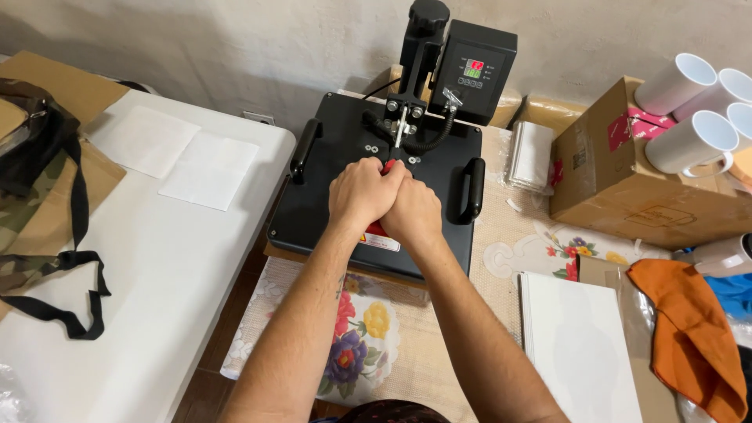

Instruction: The person prepares a substrate for printing by aligning a transfer sheet, covering it with a teflon sheet, and then engaging the heat press lever.

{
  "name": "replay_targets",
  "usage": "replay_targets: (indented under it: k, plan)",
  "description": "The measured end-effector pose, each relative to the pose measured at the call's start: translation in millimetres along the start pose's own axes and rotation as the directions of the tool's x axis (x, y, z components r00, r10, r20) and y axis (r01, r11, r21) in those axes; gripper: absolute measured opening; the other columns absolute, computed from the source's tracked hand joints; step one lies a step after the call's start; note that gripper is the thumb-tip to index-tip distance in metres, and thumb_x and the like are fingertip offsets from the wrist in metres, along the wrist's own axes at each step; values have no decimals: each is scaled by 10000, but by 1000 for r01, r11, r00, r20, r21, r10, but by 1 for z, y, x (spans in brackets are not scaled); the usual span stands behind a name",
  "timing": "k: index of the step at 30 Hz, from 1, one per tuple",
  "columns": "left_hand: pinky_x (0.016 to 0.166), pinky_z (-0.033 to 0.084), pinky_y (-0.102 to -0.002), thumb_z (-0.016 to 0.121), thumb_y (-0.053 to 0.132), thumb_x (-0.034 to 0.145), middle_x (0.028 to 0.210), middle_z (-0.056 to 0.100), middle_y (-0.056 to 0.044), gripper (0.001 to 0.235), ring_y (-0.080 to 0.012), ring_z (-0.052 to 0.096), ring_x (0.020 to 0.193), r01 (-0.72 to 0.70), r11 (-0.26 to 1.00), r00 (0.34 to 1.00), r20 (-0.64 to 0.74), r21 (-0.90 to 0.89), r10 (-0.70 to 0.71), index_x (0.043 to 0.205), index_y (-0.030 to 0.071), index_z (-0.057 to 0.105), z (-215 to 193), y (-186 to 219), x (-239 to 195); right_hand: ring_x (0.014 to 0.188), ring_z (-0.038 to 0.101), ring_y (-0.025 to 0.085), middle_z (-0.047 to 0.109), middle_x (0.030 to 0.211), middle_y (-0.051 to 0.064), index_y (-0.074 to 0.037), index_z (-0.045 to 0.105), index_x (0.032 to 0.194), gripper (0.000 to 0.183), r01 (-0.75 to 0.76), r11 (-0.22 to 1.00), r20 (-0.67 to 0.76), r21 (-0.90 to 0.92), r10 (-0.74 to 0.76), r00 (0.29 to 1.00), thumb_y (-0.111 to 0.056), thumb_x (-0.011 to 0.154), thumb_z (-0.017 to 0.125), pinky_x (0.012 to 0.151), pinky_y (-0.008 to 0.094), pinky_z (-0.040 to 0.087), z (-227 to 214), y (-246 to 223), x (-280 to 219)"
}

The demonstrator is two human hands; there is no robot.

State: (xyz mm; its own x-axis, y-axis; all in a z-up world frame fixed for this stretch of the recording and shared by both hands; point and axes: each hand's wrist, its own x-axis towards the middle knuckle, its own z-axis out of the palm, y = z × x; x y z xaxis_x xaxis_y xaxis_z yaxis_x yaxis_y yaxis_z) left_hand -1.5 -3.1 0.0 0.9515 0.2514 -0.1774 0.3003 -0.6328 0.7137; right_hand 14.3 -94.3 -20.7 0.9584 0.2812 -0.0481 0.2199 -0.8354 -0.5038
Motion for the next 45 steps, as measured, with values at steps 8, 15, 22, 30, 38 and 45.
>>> replay_targets:
  k: [8, 15, 22, 30, 38, 45]
  plan:
    - [997, 486, -489, 430, 590, 864, 1158, 715, -202, 713, -394, 649, 1159, 3, 1000, 1000, 7, 22, -3, 1208, 26, 699, 1, -2, 4, 950, 701, 490, 723, 927, 264, 98, 613, 1098, 471, 23, 1000, -11, 4, -23, 1000, -303, 859, 551, 840, 599, 554, 3, 4, 5]
    - [969, 498, -495, 435, 538, 883, 1100, 725, -230, 681, -413, 674, 1104, -28, 1000, 1000, -15, -3, 28, 1171, -13, 712, 1, 0, -1, 967, 699, 485, 722, 954, 269, 96, 597, 1128, 475, 18, 1000, -10, -20, -19, 1000, -299, 872, 536, 861, 599, 547, 2, 5, 1]
    - [975, 495, -506, 435, 529, 887, 1116, 718, -236, 680, -421, 666, 1116, -26, 1000, 1000, 3, 10, 26, 1186, -20, 703, 0, -1, 1, 928, 714, 462, 730, 913, 235, 84, 632, 1109, 439, 9, 999, -43, -53, -11, 999, -262, 844, 575, 816, 575, 572, 13, 12, 7]
    - [1002, 480, -505, 415, 566, 884, 1154, 708, -221, 708, -408, 648, 1158, -28, 997, 999, 22, 73, 27, 1212, 3, 691, 2, -7, 9, 911, 709, 488, 718, 903, 258, 71, 614, 1101, 439, 43, 999, -84, 22, -41, 996, -281, 843, 567, 809, 596, 563, 23, 20, 13]
    - [1022, 468, -506, 412, 550, 882, 1187, 698, -221, 703, -409, 630, 1190, -29, 995, 999, 41, 93, 25, 1229, 1, 682, -2, -4, 5, 889, 717, 473, 720, 889, 242, 56, 613, 1093, 434, 43, 999, -108, 29, -39, 993, -288, 835, 553, 789, 589, 566, 31, 23, 15]
    - [1015, 473, -509, 421, 554, 880, 1165, 705, -214, 689, -409, 638, 1172, -24, 997, 999, 31, 72, 22, 1215, 16, 692, 2, -7, 11, 907, 708, 498, 714, 901, 267, 73, 606, 1087, 419, 34, 999, -81, 23, -32, 996, -263, 845, 545, 808, 598, 558, 22, 17, 10]
